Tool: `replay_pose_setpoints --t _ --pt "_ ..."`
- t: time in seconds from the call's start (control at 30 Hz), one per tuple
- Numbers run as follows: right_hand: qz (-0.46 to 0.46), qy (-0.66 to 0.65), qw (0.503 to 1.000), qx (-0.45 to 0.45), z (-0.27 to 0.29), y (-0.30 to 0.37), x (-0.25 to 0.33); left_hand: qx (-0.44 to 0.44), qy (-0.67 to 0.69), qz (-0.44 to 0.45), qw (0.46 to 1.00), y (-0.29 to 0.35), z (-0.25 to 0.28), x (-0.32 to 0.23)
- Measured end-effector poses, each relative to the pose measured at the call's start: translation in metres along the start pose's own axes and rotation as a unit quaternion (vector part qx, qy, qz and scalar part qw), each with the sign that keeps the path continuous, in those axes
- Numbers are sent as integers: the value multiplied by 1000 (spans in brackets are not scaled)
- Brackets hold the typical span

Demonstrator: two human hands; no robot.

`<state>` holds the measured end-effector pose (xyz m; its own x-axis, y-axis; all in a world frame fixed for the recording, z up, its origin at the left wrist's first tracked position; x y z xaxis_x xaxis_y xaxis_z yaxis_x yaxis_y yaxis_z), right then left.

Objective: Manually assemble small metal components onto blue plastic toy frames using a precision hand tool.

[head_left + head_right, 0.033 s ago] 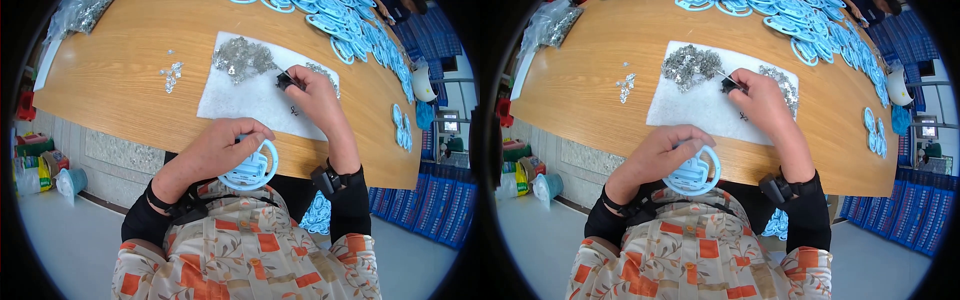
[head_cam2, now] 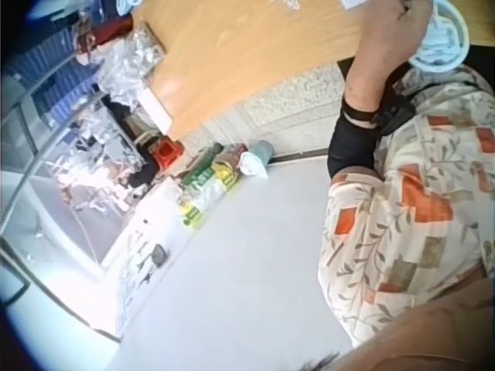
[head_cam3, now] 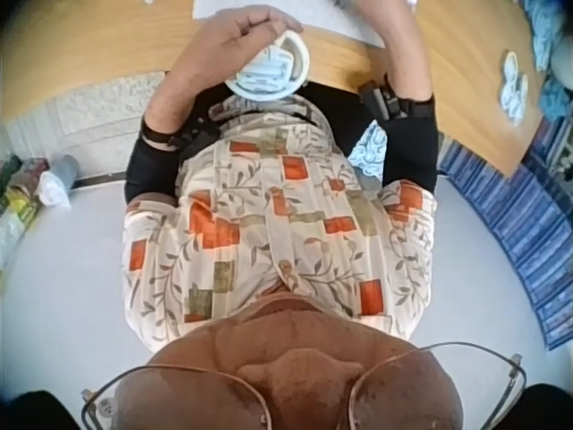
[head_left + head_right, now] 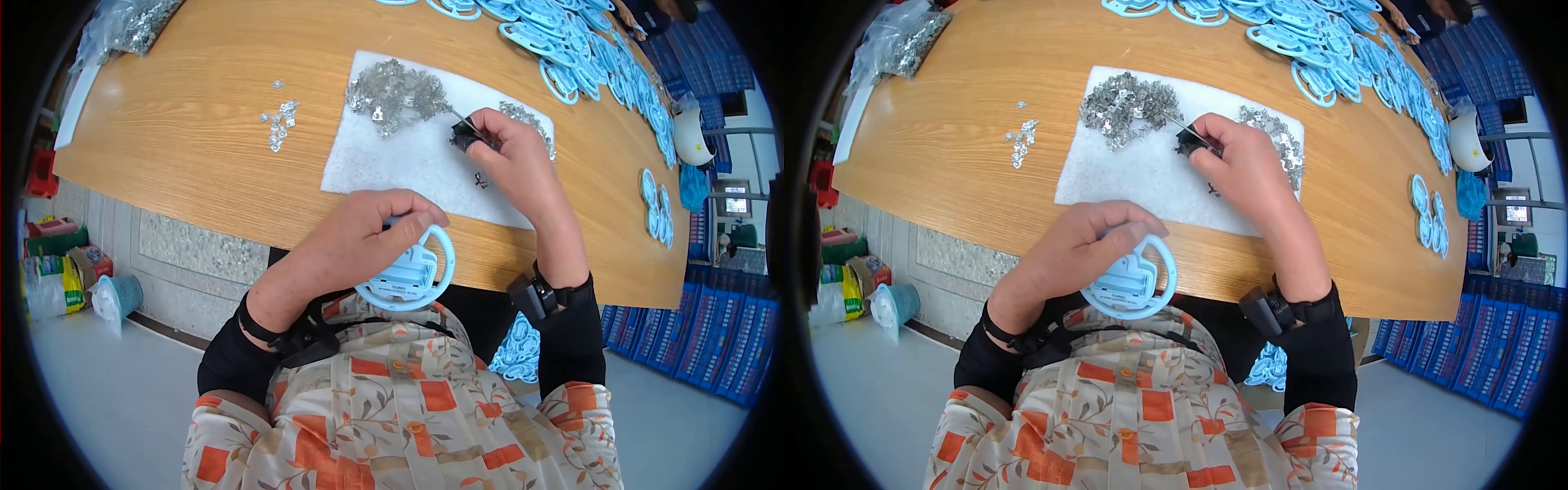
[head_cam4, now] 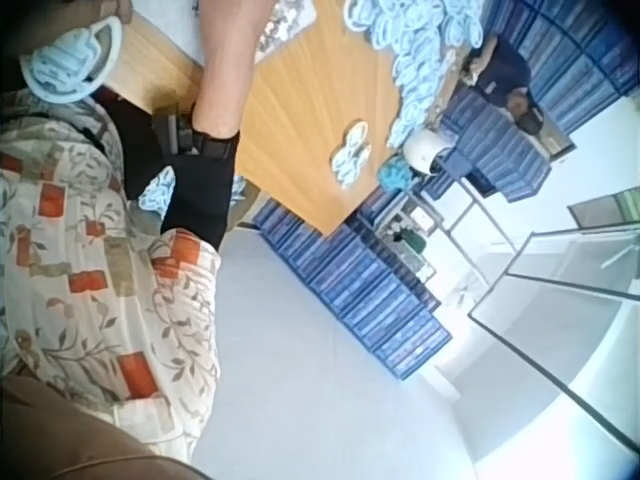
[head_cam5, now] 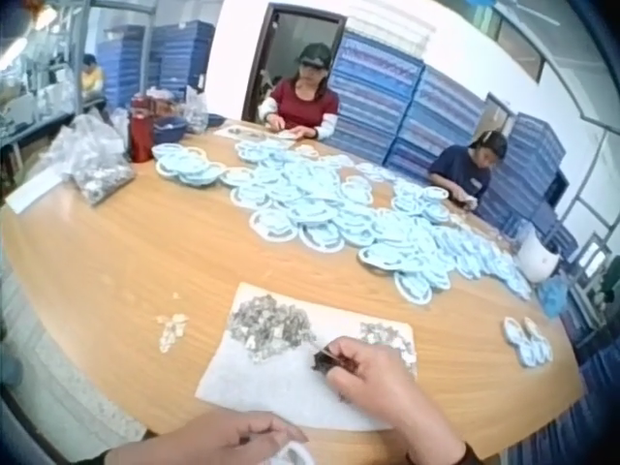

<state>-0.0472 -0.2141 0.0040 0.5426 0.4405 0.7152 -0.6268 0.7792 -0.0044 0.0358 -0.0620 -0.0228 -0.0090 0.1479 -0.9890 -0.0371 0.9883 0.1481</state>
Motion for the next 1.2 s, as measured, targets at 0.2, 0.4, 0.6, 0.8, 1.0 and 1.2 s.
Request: replay_pose_setpoints --t 0.2,0.4,0.6,0.8,1.0,1.2 --pt "106 -80 990 -53 10 34 36 -57 173 81 980 -18 11 9" --pt "128 -59 989 -44 11 55 49 -34 245 119 962 -23 -1 14" --pt "-4 -258 966 -25 9 57 16 -37 145 68 986 -25 4 8" --pt "-58 -276 958 58 -1 59 11 -46 -67 -28 996 -27 3 -14" --pt "-44 -318 947 -13 13 65 10 -107 68 13 992 -34 14 -3" --pt "38 -150 982 -105 18 73 14 -174 44 -32 983 -41 28 1"
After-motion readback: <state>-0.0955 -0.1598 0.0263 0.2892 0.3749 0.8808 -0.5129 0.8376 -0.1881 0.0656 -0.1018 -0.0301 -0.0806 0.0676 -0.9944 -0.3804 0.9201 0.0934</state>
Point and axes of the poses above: each hand's wrist, its own y-axis away from the middle knuckle, its own z-axis out of the back of the hand, x = y × z, the point moved 10 cm from there along -y, towards the middle knuckle, and after that the axes turned 7 degrees about -x, right-handed, at the moved point
